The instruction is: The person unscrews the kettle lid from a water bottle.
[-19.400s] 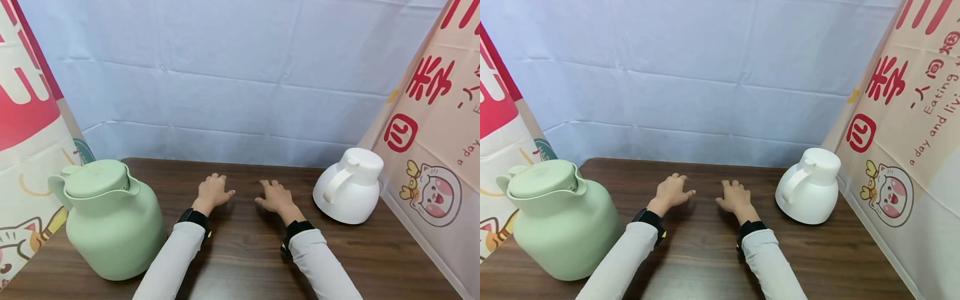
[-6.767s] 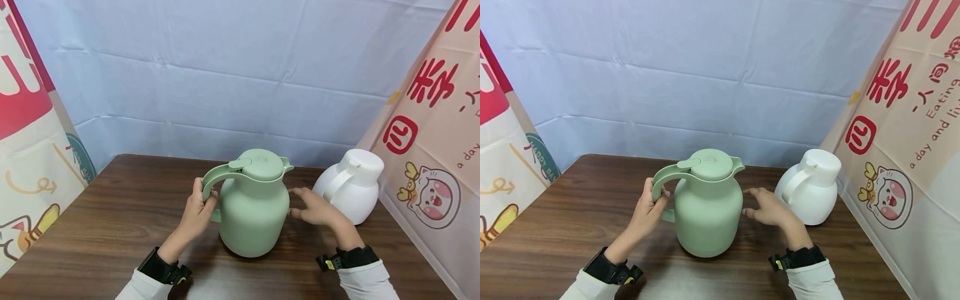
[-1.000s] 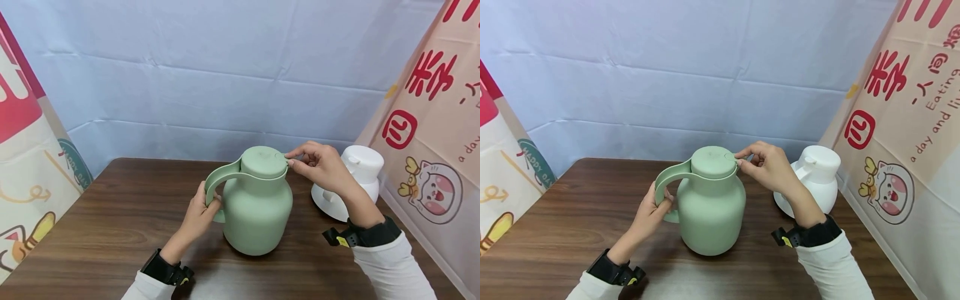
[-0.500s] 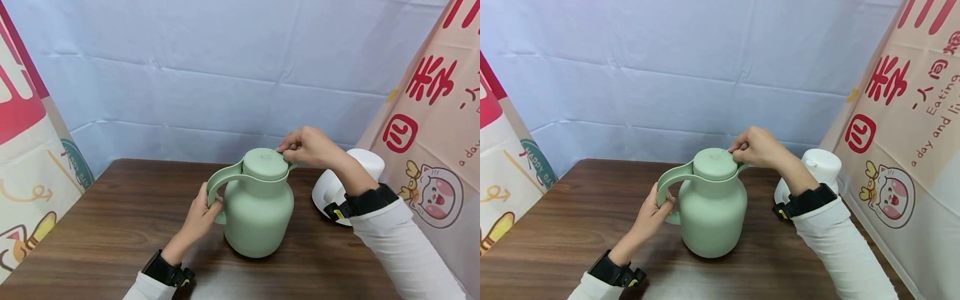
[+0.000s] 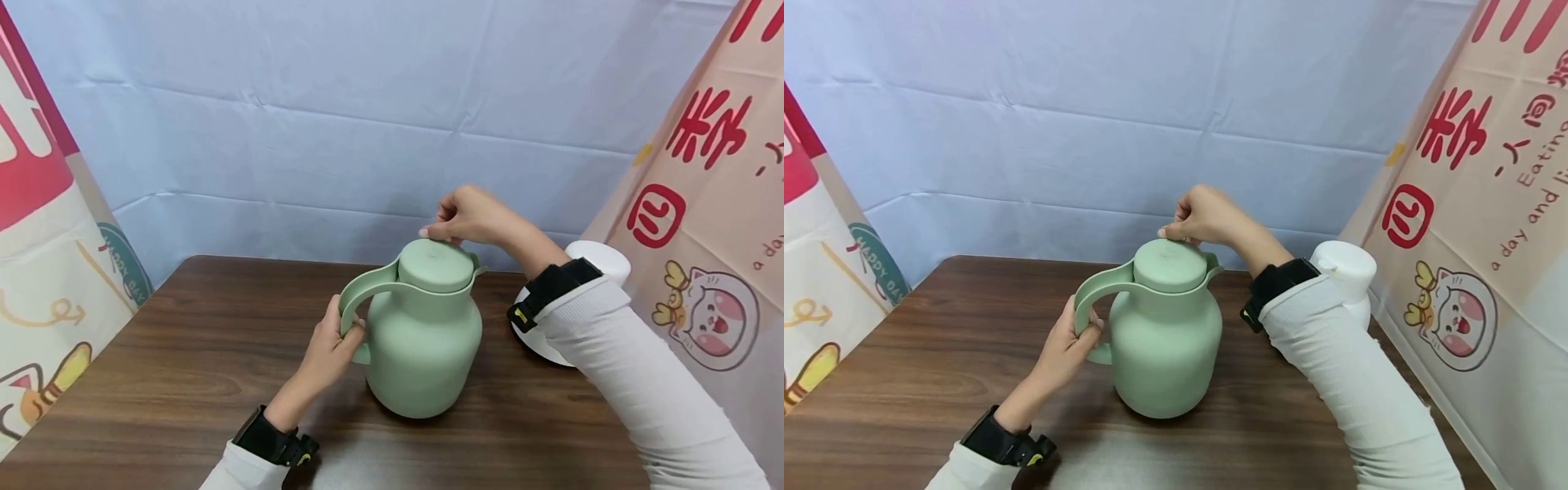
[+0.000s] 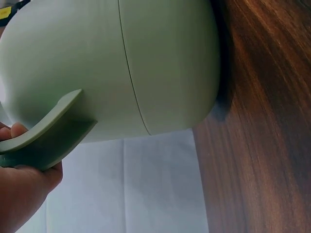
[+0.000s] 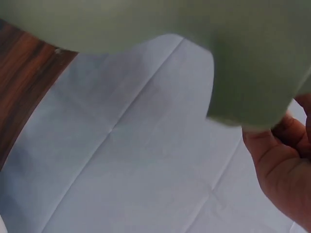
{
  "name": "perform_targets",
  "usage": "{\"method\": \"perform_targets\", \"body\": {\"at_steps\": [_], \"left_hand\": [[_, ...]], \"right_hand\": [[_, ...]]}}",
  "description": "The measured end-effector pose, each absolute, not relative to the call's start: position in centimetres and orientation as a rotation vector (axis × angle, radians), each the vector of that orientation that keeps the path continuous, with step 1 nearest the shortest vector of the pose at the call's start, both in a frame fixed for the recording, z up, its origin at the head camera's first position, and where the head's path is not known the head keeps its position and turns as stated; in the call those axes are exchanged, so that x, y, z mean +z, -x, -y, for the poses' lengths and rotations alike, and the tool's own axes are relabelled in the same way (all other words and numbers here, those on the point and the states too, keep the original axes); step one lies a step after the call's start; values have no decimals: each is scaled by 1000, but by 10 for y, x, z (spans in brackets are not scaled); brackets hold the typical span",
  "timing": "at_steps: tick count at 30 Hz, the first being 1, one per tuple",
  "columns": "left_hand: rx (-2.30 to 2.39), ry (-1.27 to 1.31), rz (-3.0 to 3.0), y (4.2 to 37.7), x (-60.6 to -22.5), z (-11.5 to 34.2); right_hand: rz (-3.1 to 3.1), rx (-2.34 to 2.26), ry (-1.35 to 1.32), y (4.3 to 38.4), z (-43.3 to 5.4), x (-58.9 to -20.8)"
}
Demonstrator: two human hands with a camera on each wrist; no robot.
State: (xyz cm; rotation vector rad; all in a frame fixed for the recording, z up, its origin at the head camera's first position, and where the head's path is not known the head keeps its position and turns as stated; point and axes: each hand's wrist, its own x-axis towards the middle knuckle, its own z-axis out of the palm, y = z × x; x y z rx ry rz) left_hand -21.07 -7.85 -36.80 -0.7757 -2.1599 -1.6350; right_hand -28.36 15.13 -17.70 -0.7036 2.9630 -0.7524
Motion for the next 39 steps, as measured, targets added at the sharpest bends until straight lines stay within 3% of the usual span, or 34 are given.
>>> {"method": "perform_targets", "body": {"at_steps": [13,39], "left_hand": [[-1645,782,2155,187,-335,70],[-1653,731,2190,188,-334,73]], "right_hand": [[-3015,-571,820,283,-129,-171],[-2884,-575,1474,229,-107,-184]]}}
